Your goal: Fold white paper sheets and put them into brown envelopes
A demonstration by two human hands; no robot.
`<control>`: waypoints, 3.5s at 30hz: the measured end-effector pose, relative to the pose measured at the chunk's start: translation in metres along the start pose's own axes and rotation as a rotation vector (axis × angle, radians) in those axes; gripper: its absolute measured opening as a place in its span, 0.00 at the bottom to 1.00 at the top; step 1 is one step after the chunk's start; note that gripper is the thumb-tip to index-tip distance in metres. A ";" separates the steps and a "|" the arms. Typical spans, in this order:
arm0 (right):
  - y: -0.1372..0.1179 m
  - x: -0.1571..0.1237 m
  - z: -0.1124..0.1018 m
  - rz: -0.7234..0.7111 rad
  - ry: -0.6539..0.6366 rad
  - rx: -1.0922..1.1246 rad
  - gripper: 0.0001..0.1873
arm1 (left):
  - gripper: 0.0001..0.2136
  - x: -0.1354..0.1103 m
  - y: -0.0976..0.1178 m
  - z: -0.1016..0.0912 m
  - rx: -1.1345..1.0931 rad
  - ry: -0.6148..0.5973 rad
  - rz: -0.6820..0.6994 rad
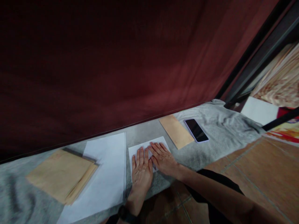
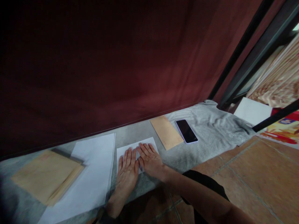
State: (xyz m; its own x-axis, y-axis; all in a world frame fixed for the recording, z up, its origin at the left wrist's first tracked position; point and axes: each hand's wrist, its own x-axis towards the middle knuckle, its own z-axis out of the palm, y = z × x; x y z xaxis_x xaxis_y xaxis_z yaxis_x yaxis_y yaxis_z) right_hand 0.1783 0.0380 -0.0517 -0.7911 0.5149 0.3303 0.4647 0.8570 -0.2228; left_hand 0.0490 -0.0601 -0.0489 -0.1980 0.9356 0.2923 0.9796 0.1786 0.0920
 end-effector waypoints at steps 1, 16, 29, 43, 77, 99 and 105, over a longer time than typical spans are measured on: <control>0.001 -0.001 0.001 0.014 0.004 0.000 0.27 | 0.26 -0.001 -0.001 0.000 -0.004 -0.001 -0.006; 0.028 -0.015 -0.009 0.123 0.011 -0.061 0.32 | 0.27 -0.019 -0.016 0.006 -0.059 0.072 -0.134; 0.030 -0.009 -0.021 0.225 -0.094 -0.033 0.30 | 0.28 -0.026 -0.007 -0.019 -0.080 -0.074 0.318; 0.040 0.023 -0.045 0.701 -0.164 0.288 0.19 | 0.25 -0.014 0.028 -0.009 -0.015 -0.059 0.168; 0.029 0.033 -0.039 0.940 -0.141 1.811 0.15 | 0.13 0.027 0.019 -0.043 -2.047 0.194 -0.988; 0.045 0.022 -0.046 0.594 0.016 0.421 0.31 | 0.32 0.007 -0.046 -0.032 -0.913 0.077 -0.687; 0.023 0.015 -0.035 0.184 0.103 0.116 0.31 | 0.28 0.009 -0.046 -0.039 -0.679 -0.080 -0.616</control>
State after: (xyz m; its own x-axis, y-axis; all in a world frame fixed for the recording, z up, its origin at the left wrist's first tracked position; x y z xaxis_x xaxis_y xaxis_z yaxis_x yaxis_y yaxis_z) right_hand 0.1908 0.0667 -0.0201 -0.6496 0.6669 0.3650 0.5439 0.7431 -0.3897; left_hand 0.0005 -0.0723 -0.0136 -0.6505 0.7572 -0.0586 0.4666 0.4593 0.7559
